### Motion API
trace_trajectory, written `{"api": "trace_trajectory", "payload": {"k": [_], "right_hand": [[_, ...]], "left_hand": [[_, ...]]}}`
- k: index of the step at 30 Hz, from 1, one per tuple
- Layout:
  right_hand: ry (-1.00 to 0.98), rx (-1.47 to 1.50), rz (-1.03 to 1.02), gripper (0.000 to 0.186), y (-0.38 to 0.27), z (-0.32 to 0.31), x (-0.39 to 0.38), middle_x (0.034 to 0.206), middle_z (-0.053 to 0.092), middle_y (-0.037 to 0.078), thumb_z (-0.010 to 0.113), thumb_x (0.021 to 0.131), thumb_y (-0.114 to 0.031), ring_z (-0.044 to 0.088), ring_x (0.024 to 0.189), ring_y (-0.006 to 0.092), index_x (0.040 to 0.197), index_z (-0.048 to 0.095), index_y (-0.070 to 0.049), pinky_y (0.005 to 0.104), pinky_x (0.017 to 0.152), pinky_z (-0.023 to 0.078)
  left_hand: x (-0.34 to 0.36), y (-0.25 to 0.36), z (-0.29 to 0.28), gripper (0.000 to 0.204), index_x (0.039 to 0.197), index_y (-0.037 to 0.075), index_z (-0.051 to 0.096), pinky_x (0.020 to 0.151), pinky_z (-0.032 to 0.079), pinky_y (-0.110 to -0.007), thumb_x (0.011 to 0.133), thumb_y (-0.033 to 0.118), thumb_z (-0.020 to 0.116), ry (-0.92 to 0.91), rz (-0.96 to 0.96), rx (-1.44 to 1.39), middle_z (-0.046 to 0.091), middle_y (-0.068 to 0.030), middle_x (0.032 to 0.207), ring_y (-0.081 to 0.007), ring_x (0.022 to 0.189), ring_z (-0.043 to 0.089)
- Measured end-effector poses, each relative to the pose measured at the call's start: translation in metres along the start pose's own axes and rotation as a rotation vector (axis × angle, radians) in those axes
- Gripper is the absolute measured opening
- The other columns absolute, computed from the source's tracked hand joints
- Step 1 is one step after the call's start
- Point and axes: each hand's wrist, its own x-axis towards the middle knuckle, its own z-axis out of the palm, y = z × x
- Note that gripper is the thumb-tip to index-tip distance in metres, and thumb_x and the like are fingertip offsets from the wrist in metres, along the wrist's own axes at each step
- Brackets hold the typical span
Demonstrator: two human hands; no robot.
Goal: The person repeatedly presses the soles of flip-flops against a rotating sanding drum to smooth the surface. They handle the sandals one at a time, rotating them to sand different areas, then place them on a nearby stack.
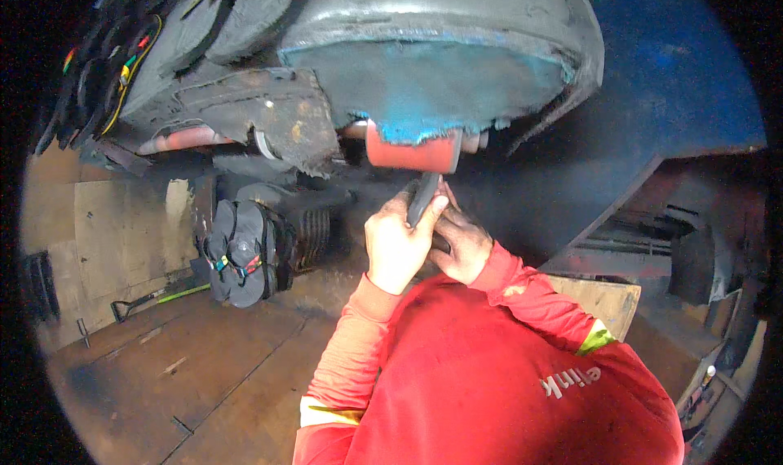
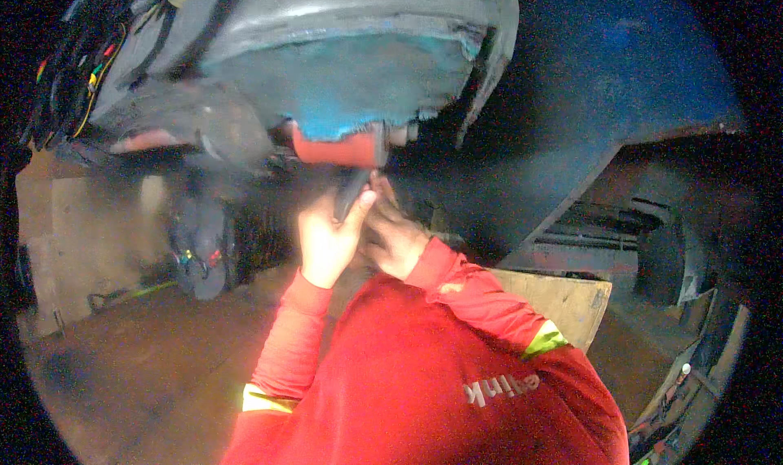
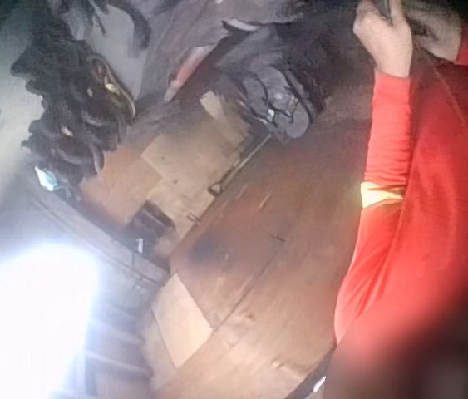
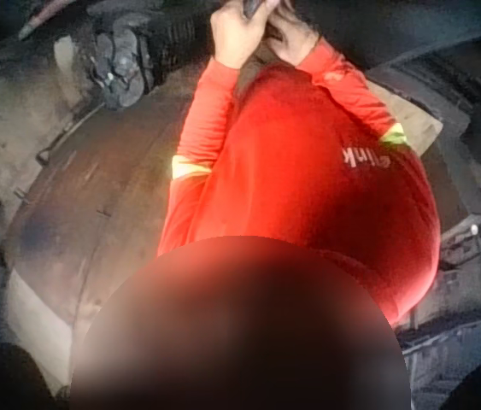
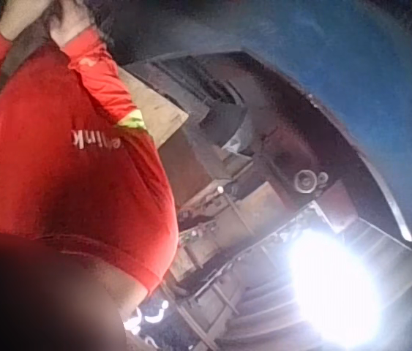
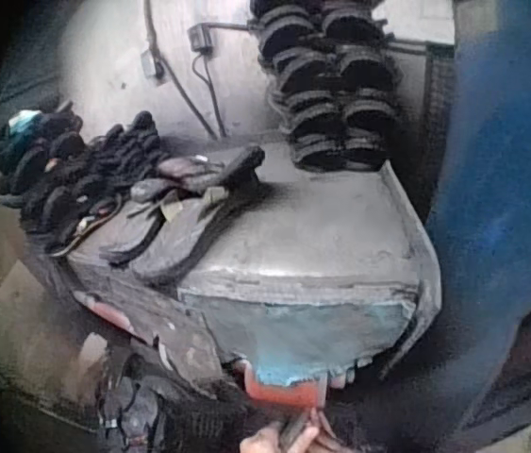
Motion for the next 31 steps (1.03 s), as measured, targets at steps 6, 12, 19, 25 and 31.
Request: {"api": "trace_trajectory", "payload": {"k": [6,12,19,25,31], "right_hand": [[0.134,0.033,0.047,0.067,-0.015,0.021,-0.009,0.159,0.026,0.029,0.072,0.079,-0.006,0.015,0.152,0.0452,0.142,0.049,-0.002,0.0479,0.124,0.019],[0.062,0.318,0.223,0.067,-0.02,0.011,0.006,0.14,0.054,0.024,0.079,0.076,-0.013,0.05,0.134,0.038,0.137,0.052,-0.002,0.0427,0.11,0.041],[0.152,-0.167,0.003,0.073,-0.006,-0.001,0.002,0.152,0.037,0.03,0.075,0.077,-0.014,0.034,0.144,0.0455,0.143,0.047,-0.003,0.0453,0.109,0.041],[0.123,-0.573,0.061,0.059,-0.019,0.038,-0.012,0.164,0.017,0.023,0.064,0.086,-0.031,0.009,0.151,0.0497,0.143,0.052,-0.024,0.0775,0.108,0.022],[0.141,-0.515,0.047,0.071,-0.017,0.048,-0.009,0.164,0.02,0.017,0.073,0.076,-0.027,0.011,0.153,0.0448,0.144,0.052,-0.023,0.0749,0.11,0.024]], "left_hand": [[-0.013,0.007,-0.018,0.032,0.106,0.001,0.072,0.074,0.057,-0.04,0.087,0.027,0.077,0.027,0.041,0.032,0.073,-0.0186,0.094,-0.0359,0.086,0.072],[0.015,-0.009,-0.003,0.034,0.091,0.003,0.072,0.066,0.054,-0.043,0.088,0.036,0.073,-0.049,0.051,0.207,0.07,-0.0192,0.082,-0.0393,0.076,0.069],[0.002,-0.02,0.018,0.028,0.107,0.0,0.073,0.079,0.056,-0.036,0.091,0.023,0.073,0.028,-0.076,-0.213,0.075,-0.0167,0.097,-0.0275,0.089,0.073],[-0.03,-0.012,-0.024,0.043,0.128,-0.004,0.064,0.096,0.05,-0.03,0.089,0.01,0.076,-0.07,-0.115,-0.423,0.067,-0.0124,0.125,-0.0153,0.108,0.064],[-0.031,-0.001,-0.035,0.049,0.134,-0.004,0.06,0.103,0.045,-0.031,0.09,0.01,0.076,-0.106,-0.228,-0.266,0.065,-0.0107,0.129,-0.0166,0.114,0.06]]}}
